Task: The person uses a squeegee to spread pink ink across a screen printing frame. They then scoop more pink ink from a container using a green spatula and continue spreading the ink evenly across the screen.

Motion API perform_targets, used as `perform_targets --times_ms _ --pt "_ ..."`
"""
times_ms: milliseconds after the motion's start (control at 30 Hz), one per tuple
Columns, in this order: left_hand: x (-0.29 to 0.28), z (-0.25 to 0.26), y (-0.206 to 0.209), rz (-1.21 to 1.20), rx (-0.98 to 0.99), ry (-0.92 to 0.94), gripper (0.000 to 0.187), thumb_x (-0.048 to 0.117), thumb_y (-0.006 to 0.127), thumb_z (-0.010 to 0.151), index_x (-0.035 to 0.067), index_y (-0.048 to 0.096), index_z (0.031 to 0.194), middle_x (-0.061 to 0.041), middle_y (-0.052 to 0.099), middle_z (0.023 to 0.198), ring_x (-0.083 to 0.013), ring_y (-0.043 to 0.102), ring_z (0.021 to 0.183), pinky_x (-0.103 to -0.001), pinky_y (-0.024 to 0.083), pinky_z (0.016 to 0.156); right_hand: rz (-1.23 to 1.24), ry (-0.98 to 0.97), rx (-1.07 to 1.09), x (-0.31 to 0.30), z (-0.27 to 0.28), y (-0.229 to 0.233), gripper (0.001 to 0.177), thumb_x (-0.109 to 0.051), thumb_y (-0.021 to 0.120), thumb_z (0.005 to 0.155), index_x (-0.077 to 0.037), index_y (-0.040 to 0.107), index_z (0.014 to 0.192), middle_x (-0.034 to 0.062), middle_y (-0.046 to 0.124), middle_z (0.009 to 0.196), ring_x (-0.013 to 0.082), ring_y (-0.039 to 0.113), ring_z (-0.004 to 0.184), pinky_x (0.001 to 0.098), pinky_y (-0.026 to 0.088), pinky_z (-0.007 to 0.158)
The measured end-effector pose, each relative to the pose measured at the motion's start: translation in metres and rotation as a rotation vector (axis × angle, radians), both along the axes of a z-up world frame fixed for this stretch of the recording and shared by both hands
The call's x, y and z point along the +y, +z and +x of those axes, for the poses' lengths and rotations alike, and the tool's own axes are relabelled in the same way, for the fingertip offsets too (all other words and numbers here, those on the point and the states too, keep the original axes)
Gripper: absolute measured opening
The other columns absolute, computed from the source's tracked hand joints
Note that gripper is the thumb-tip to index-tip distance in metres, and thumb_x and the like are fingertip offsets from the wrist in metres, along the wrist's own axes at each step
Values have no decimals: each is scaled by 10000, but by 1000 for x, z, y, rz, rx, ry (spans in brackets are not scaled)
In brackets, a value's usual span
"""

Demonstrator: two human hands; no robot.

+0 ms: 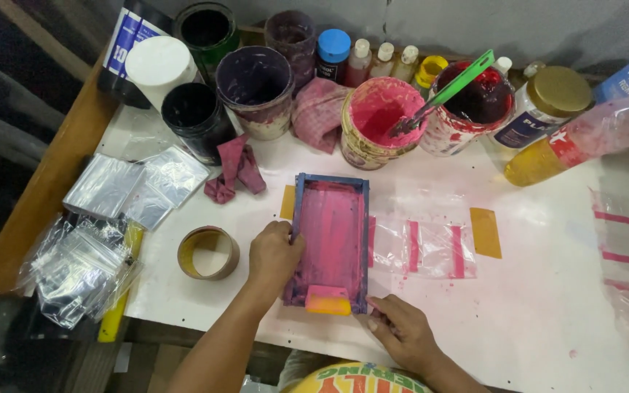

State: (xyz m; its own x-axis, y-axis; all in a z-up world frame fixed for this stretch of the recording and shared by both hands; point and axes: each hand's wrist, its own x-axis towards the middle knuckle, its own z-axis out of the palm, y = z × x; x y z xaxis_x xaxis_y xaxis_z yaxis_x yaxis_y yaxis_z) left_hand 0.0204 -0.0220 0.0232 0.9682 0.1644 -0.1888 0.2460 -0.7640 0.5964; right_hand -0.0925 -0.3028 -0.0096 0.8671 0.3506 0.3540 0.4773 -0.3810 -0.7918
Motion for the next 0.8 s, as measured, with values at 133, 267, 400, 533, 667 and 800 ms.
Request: perform_targets --times_ms 133,267,400,533,667,800 --pt "-1 1 14 -31 40 4 231 267 586 884 66 607 771 -91 651 839 -303 599 720 -448 476 688 27 -40 71 -2 -4 -7 385 -194 689 921 -79 675 1288 39 718 861 139 664 676 262 546 584" --pt "3 1 1 -47 -6 12 201 258 617 866 82 606 769 -79 648 847 -309 600 735 -445 473 704 15 -39 136 -3 -3 -11 422 -199 685 915 -120 662 1329 16 726 875 121 677 703 251 561 608" --pt "3 1 1 -38 -1 9 205 242 612 865 79 582 745 -66 628 807 -285 577 696 -438 469 681 -4 -3 35 2 -1 1 419 -191 679 933 -96 640 1339 47 706 862 149 661 676 271 565 592" --pt "-3 2 27 -73 137 48 231 275 577 894 82 576 766 -69 640 840 -280 594 733 -419 476 704 -31 -17 20 1 0 0 397 -213 676 938 -84 649 1312 48 703 865 157 660 674 279 561 595" --pt "-6 2 32 -67 171 46 226 277 580 912 75 631 826 -70 669 893 -266 624 765 -406 508 710 -20 -1 25 1 -1 1 410 -192 677 934 -60 639 1320 64 712 873 167 665 686 283 560 591" --pt "-8 6 38 -71 183 37 243 287 578 926 67 636 840 -69 667 907 -259 627 783 -406 511 728 -4 -5 41 1 0 0 396 -183 695 925 -51 648 1295 75 715 883 174 690 714 285 577 610"
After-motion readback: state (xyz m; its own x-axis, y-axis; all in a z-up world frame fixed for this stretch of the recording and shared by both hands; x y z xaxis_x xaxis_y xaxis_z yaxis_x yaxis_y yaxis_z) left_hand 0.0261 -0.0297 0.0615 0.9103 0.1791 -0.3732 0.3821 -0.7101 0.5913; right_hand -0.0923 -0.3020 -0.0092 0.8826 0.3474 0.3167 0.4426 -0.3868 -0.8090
